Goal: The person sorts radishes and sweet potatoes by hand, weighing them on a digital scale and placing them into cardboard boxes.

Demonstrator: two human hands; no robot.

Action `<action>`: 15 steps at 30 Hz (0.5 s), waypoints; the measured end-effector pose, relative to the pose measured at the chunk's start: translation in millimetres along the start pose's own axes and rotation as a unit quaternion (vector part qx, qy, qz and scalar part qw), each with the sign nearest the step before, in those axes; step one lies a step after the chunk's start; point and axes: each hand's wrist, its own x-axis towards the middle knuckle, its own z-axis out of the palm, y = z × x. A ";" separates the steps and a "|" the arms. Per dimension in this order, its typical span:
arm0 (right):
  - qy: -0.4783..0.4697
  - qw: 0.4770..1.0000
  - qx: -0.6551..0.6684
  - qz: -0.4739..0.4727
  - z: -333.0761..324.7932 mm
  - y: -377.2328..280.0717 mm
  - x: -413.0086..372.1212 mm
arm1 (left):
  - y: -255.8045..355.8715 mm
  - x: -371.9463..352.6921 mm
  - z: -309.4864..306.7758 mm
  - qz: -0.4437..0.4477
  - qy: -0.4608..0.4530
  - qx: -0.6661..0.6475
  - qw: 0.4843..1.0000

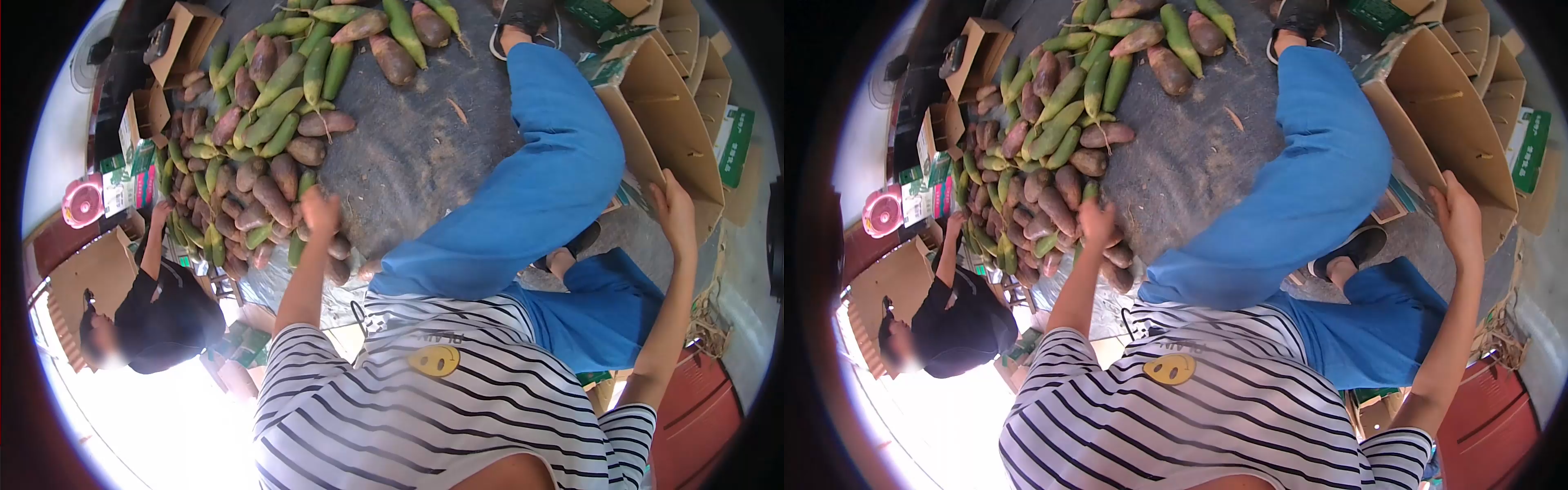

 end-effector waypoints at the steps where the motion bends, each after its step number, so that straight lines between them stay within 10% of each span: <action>1: -0.004 1.000 0.014 0.013 0.9 2.4 0.9 | -30.1 9.4 -10.2 -0.059 -0.003 0.020 0.998; 8: -0.034 0.998 0.008 0.044 1.0 3.1 3.3 | -223.3 57.4 44.9 -0.296 0.019 -0.120 0.947; 15: -0.013 0.999 -0.009 0.033 2.9 5.0 2.3 | -166.1 75.2 26.3 -0.358 -0.034 -0.043 0.932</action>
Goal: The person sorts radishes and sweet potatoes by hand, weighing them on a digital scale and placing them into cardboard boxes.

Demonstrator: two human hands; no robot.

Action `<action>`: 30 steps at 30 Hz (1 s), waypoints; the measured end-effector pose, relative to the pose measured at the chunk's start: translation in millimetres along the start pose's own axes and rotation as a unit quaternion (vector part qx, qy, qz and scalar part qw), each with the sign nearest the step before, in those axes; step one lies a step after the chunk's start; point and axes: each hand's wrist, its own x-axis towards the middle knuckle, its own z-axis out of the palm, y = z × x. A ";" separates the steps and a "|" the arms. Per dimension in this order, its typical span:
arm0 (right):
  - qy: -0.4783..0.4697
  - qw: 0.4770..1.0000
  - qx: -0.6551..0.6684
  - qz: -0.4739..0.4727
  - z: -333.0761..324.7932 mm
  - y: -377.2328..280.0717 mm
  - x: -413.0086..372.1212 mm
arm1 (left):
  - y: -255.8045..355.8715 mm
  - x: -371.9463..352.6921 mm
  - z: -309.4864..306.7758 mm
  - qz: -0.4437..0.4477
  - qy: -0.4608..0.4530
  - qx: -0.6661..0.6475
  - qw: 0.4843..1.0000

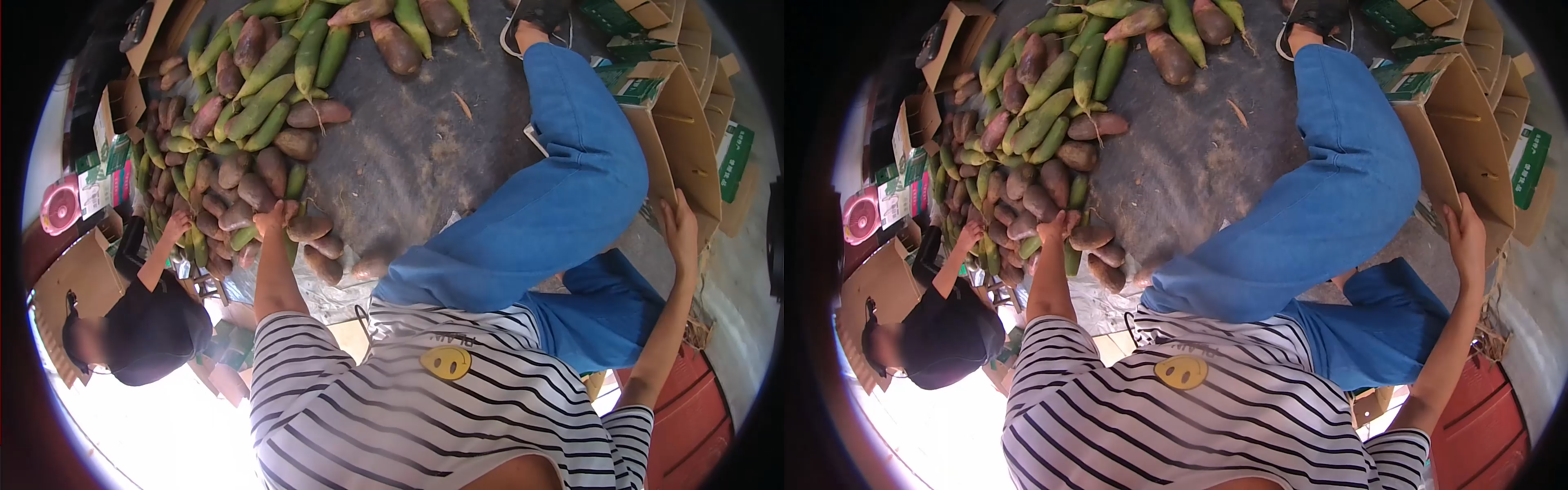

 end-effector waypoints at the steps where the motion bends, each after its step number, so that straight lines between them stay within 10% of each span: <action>1: 0.003 1.000 -0.004 -0.003 -0.4 1.5 -0.9 | 2.8 1.8 2.8 -0.010 -0.017 0.000 1.000; 8: -0.015 1.000 -0.004 0.006 -2.9 0.2 2.8 | 21.2 -50.0 20.5 -0.036 -0.057 -0.253 0.965; 10: 0.002 1.000 0.011 0.000 1.1 8.9 0.8 | 42.4 -103.9 13.4 0.044 -0.200 -0.430 0.879; 14: 0.018 0.999 -0.013 -0.027 2.6 3.2 1.3 | 98.7 -172.8 19.7 -0.096 -0.387 -0.520 0.755; 18: 0.028 0.999 -0.015 -0.042 -10.0 -8.8 -3.3 | 163.2 -231.2 15.8 0.068 -0.531 -0.442 0.720; 22: -0.023 1.000 -0.010 -0.007 -10.4 -6.0 -0.7 | 250.3 -330.7 -66.0 0.362 -0.399 -0.397 0.743; 30: -0.009 1.000 -0.006 -0.019 -13.5 -11.7 -7.3 | 362.0 -549.2 -156.9 0.782 -0.217 -0.296 0.503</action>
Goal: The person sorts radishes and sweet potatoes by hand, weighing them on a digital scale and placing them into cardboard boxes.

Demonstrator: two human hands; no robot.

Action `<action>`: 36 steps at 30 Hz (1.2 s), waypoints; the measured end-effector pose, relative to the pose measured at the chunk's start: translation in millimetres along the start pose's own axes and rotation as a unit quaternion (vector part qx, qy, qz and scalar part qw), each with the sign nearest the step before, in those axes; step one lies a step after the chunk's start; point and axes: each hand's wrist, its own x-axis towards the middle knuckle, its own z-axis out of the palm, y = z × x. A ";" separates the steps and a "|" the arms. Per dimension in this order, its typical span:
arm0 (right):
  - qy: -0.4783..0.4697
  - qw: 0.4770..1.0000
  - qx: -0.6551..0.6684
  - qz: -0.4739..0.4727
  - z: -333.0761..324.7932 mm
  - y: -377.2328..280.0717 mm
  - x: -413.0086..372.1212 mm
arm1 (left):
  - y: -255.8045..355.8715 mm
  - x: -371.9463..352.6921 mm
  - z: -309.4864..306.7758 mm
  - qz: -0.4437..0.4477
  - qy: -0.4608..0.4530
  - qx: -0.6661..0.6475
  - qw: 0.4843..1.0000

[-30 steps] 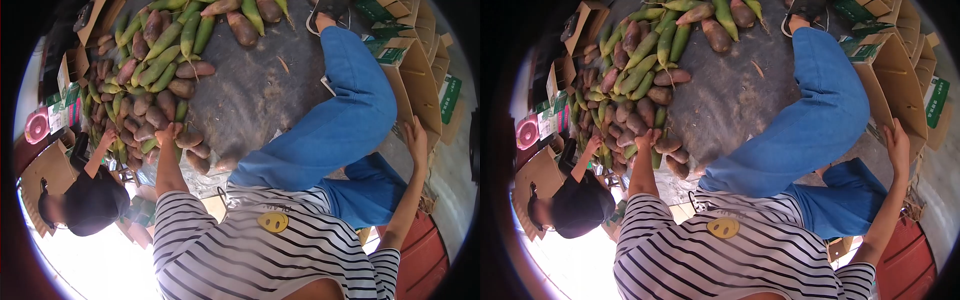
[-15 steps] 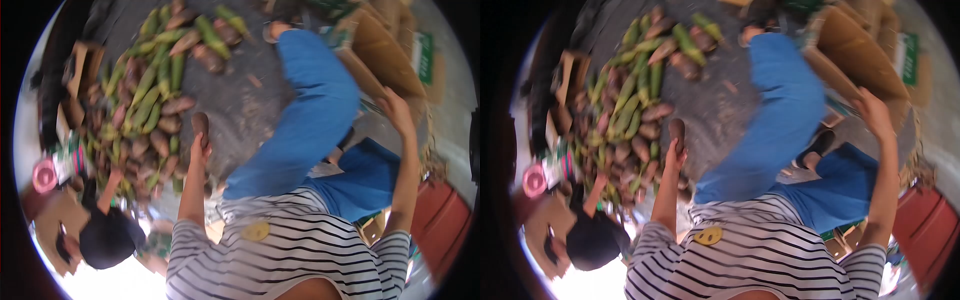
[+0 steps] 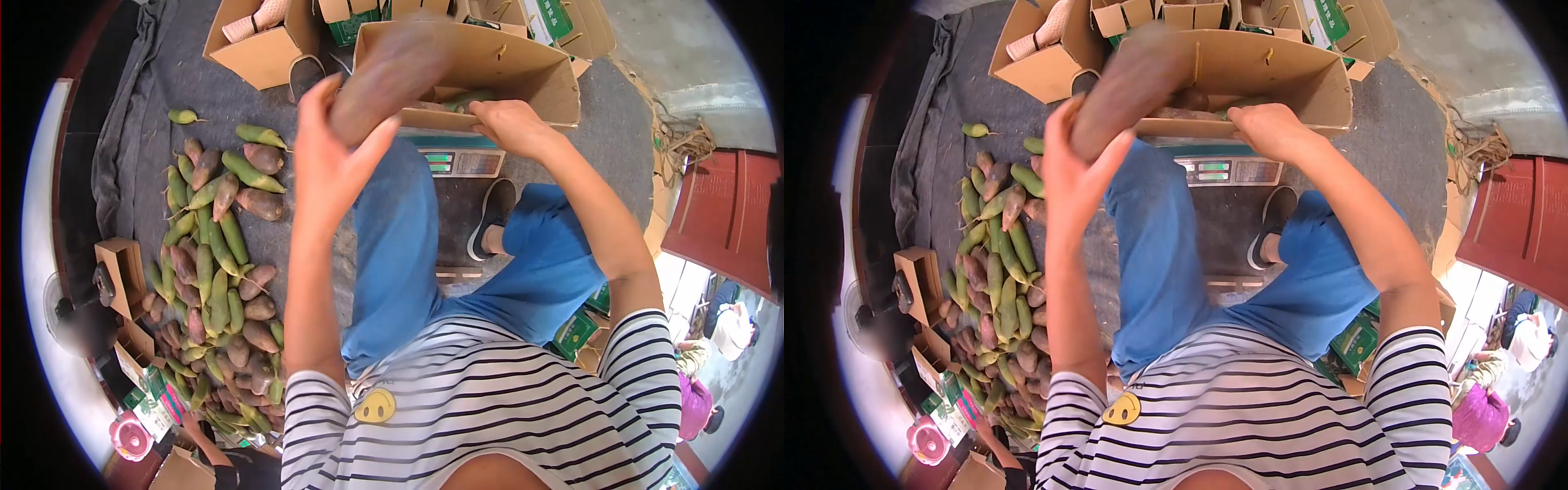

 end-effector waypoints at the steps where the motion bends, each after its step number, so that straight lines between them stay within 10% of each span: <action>1: -0.003 1.000 -0.003 0.002 0.4 -0.4 -0.1 | 0.4 6.0 8.2 -0.002 0.012 0.008 1.000; 10: 0.000 0.999 -0.032 0.006 0.9 5.9 2.7 | -136.1 -151.9 -22.3 -0.222 -0.059 0.095 0.969; 17: 0.042 0.997 -0.028 -0.064 22.4 23.4 6.0 | -195.0 -447.9 -96.6 -0.531 -0.305 0.269 0.743; 20: 0.005 0.999 -0.015 -0.041 17.9 21.3 9.6 | -185.4 -523.9 -127.2 -0.623 -0.173 0.249 0.721; 22: 0.014 0.999 -0.001 -0.042 21.9 28.9 10.5 | -222.7 -603.2 -147.0 -0.717 -0.049 0.330 0.612; 30: -0.066 0.995 0.024 0.067 8.0 5.3 10.3 | -278.4 -632.7 -183.8 -0.723 0.294 0.149 0.607; 33: -0.025 0.998 0.023 0.048 19.4 27.4 4.6 | -292.9 -622.6 -181.2 -0.655 0.330 0.008 0.679; 36: -0.024 0.997 0.030 0.066 20.6 22.1 8.5 | -275.7 -588.2 -188.5 -0.718 0.189 0.224 0.631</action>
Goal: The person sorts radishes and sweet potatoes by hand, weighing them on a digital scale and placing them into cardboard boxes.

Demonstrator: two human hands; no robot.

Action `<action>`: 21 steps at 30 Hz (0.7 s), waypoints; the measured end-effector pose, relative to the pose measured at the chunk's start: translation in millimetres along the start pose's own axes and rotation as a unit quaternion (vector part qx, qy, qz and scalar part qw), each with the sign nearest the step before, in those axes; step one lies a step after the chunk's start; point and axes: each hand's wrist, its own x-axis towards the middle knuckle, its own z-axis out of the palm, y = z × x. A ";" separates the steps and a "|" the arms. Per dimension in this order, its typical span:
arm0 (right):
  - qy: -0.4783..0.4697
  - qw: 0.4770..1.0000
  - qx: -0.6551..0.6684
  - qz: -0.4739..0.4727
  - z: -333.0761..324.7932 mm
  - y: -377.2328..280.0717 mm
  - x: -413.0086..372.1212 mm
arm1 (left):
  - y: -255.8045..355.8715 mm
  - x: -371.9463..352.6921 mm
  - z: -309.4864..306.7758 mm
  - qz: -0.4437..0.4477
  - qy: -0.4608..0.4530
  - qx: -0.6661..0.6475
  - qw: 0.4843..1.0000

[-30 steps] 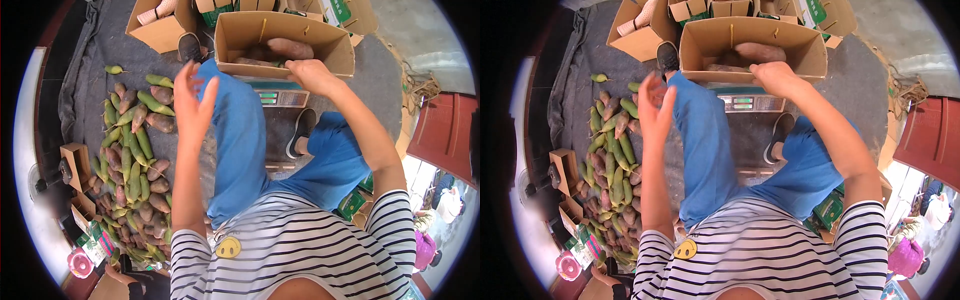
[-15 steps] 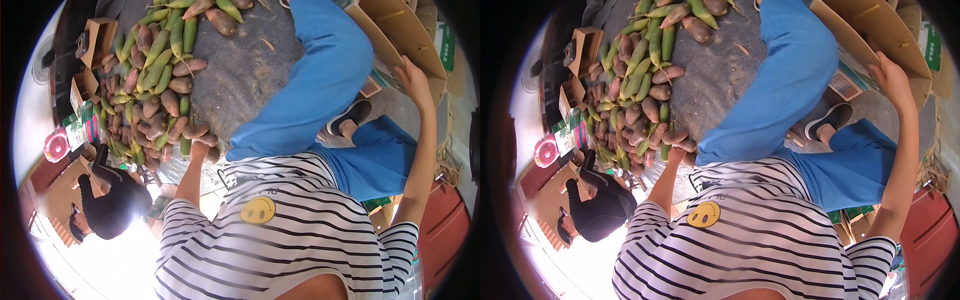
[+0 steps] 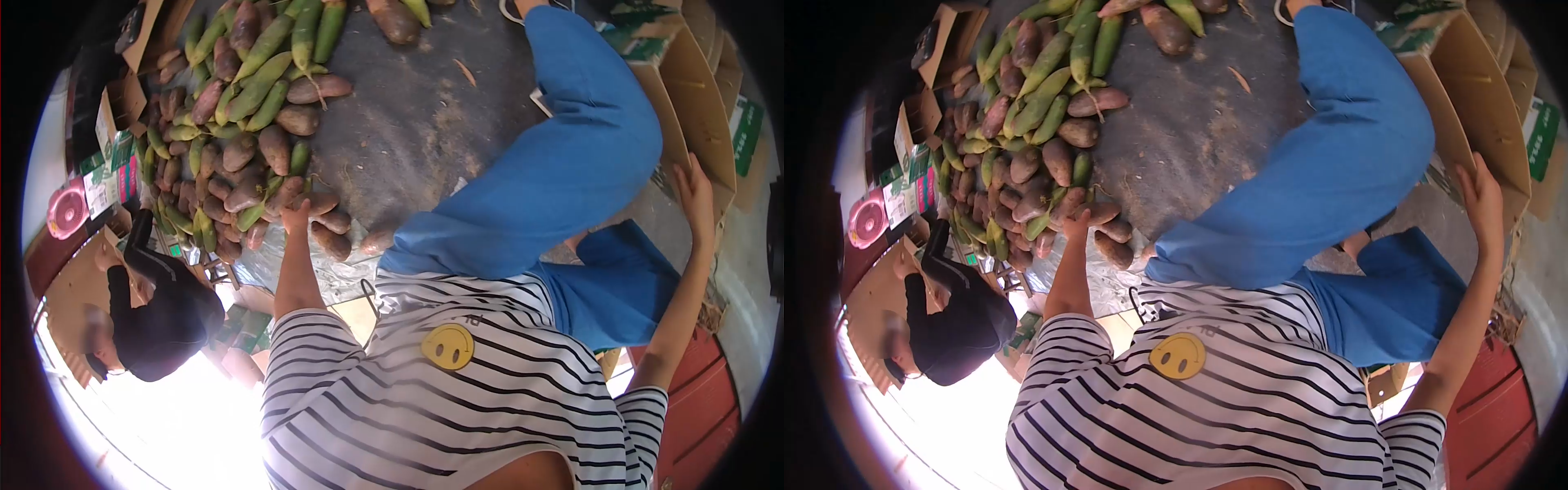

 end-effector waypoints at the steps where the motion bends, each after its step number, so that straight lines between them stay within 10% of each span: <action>1: 0.010 1.000 -0.011 -0.008 1.0 4.2 1.0 | 7.5 0.6 2.2 -0.032 0.009 0.025 0.999; 8: 0.022 0.999 -0.017 -0.041 3.0 12.4 0.5 | 77.3 -50.3 -9.8 -0.148 -0.093 0.002 0.985; 15: 0.015 1.000 -0.003 -0.006 -4.8 -9.0 -3.5 | 104.8 -86.5 34.9 0.078 0.006 0.027 0.997; 21: 0.032 0.997 -0.029 -0.063 -4.9 -9.3 -4.5 | 343.5 -174.9 -7.7 0.377 0.002 -0.246 0.893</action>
